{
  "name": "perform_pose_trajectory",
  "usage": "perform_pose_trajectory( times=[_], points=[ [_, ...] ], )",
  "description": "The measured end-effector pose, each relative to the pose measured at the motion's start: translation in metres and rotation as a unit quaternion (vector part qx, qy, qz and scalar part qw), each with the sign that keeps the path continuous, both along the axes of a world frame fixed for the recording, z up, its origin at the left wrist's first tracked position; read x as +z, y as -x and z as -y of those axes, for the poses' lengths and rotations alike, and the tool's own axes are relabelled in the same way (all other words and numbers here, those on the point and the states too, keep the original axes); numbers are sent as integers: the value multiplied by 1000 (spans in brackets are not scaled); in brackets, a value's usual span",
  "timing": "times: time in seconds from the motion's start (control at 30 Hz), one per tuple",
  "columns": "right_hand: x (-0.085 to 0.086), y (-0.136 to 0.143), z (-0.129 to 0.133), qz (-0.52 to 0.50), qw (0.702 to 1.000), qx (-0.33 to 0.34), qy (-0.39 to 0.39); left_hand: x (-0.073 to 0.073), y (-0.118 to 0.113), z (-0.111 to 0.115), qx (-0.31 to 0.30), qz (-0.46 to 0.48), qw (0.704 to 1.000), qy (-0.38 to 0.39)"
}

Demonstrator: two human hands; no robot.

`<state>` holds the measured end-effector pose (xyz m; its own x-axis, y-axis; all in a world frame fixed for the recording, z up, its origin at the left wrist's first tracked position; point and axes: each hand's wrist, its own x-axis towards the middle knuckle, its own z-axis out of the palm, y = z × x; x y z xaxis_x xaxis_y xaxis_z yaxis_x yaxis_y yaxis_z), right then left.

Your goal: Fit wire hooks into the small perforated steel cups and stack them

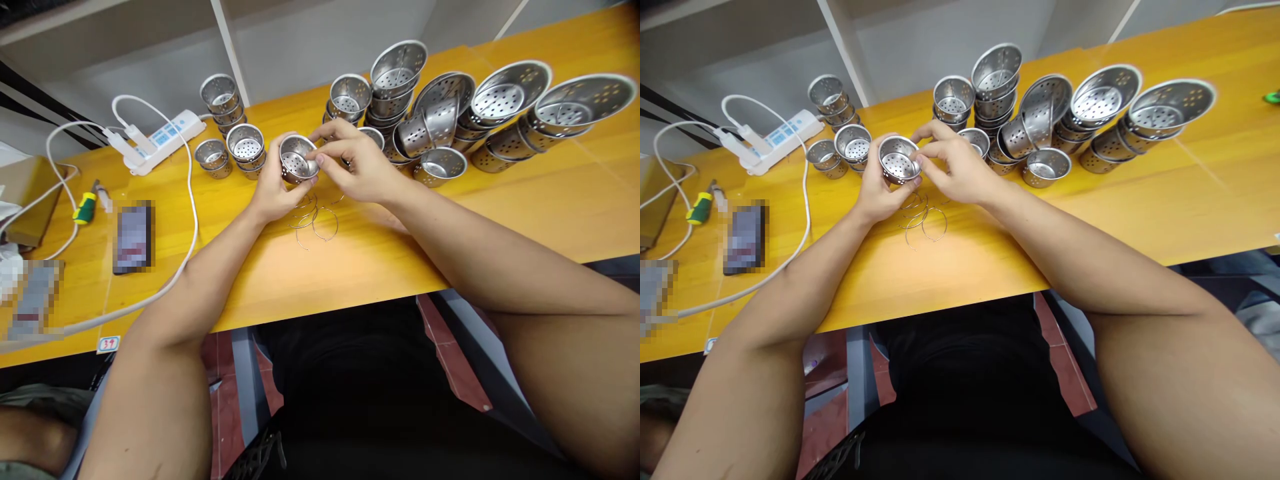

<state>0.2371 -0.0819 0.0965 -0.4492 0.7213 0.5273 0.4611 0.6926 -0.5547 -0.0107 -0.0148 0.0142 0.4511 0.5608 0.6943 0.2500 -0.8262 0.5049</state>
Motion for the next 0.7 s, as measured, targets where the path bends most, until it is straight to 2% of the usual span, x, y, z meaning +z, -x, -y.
perform_pose_trajectory(
  times=[0.13, 0.23, 0.33, 0.5, 0.6, 0.7],
  points=[
    [6, 0, 6, 67, 997, -21, 31, 8, -6, 10, -10, -2, 1000, 10],
    [11, 1, 11, 98, 994, -35, 27, 11, -7, 14, 7, -5, 1000, 24],
    [9, 3, 13, 81, 996, -30, 7, 11, -5, 13, 26, -7, 999, 28],
    [7, 8, 14, 59, 998, -6, -24, 7, -4, 9, 19, -23, 999, 33],
    [24, -1, 16, 86, 995, -26, -31, 6, -6, 11, 9, -36, 999, 36],
    [53, -22, 21, 142, 987, -71, -39, 5, -4, 13, -2, -39, 998, 48]
  ],
)
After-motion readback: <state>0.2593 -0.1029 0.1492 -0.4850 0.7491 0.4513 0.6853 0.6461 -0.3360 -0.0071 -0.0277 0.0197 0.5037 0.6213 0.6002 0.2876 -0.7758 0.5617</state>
